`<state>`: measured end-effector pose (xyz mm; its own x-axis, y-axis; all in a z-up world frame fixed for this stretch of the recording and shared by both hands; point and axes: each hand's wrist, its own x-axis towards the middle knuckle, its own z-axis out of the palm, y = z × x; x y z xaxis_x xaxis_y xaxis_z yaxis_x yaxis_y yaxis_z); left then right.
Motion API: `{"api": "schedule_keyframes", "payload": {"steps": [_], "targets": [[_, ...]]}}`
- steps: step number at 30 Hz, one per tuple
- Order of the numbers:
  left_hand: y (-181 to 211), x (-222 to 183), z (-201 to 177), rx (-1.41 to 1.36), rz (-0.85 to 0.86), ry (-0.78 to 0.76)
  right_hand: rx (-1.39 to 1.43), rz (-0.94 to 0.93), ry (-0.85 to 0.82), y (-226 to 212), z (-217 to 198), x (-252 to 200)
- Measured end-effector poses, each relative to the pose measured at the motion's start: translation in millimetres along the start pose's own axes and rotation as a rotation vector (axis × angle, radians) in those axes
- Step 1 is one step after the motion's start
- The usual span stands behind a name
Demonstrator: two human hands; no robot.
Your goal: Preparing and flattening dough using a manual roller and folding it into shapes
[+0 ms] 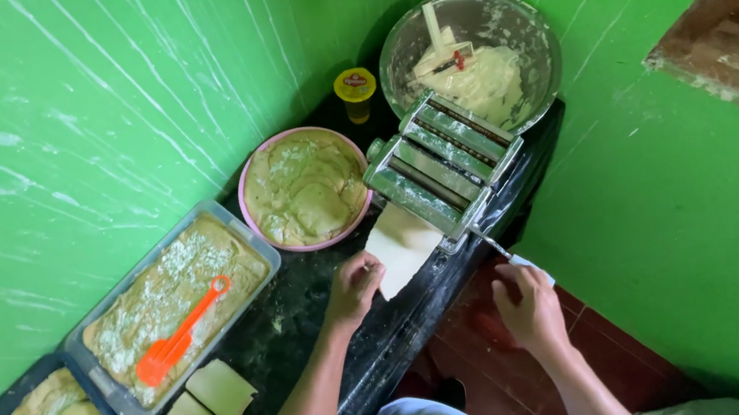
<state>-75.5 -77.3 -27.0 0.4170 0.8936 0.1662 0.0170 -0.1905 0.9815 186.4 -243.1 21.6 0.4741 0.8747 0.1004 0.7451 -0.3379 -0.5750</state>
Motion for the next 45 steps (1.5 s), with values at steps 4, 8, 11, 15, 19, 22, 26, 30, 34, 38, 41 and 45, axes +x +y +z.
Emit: {"api": "schedule_keyframes", "payload": {"steps": [4,8,11,15,19,22,26,30,34,38,41,45], "targets": [[29.6,-50.8,-28.5,0.017,-0.001,0.15,0.18,0.078,-0.251,-28.8,5.4,-18.6],[61.4,-102.9,-52.8,-0.109,-0.064,0.293,0.304,0.008,-0.424,-50.5,16.5,-21.4],[59.8,-137.5,-73.4,-0.001,-0.14,0.36,0.229,-0.051,-0.388,-55.1,41.9,-10.7],[41.2,-183.1,-98.7,0.097,-0.257,0.349,0.113,-0.175,-0.275,-56.3,80.1,11.1],[44.1,-214.8,-119.6,0.19,-0.34,0.374,0.079,-0.233,-0.239,-83.6,89.4,32.6],[38.0,-235.1,-132.0,0.206,-0.449,0.361,-0.195,-0.264,-0.295,-74.4,119.1,54.9],[64.1,-244.2,-136.9,0.135,-0.555,0.382,-0.249,-0.12,-0.305,-28.8,173.9,93.8],[98.0,-249.1,-139.7,0.012,-0.679,0.374,-0.332,-0.095,-0.321,-16.3,193.2,106.2],[88.4,-258.8,-140.5,-0.024,-0.676,0.41,-0.315,0.002,-0.358,-34.3,192.2,100.7],[89.7,-265.3,-142.7,0.063,-0.706,0.411,-0.253,0.086,-0.384,-38.4,193.7,99.0],[76.7,-270.5,-139.2,0.084,-0.706,0.439,-0.23,0.062,-0.388,-47.2,182.3,95.3],[59.4,-275.6,-133.9,-0.028,-0.634,0.535,0.253,0.114,-0.414,-58.8,163.9,113.0]]}}
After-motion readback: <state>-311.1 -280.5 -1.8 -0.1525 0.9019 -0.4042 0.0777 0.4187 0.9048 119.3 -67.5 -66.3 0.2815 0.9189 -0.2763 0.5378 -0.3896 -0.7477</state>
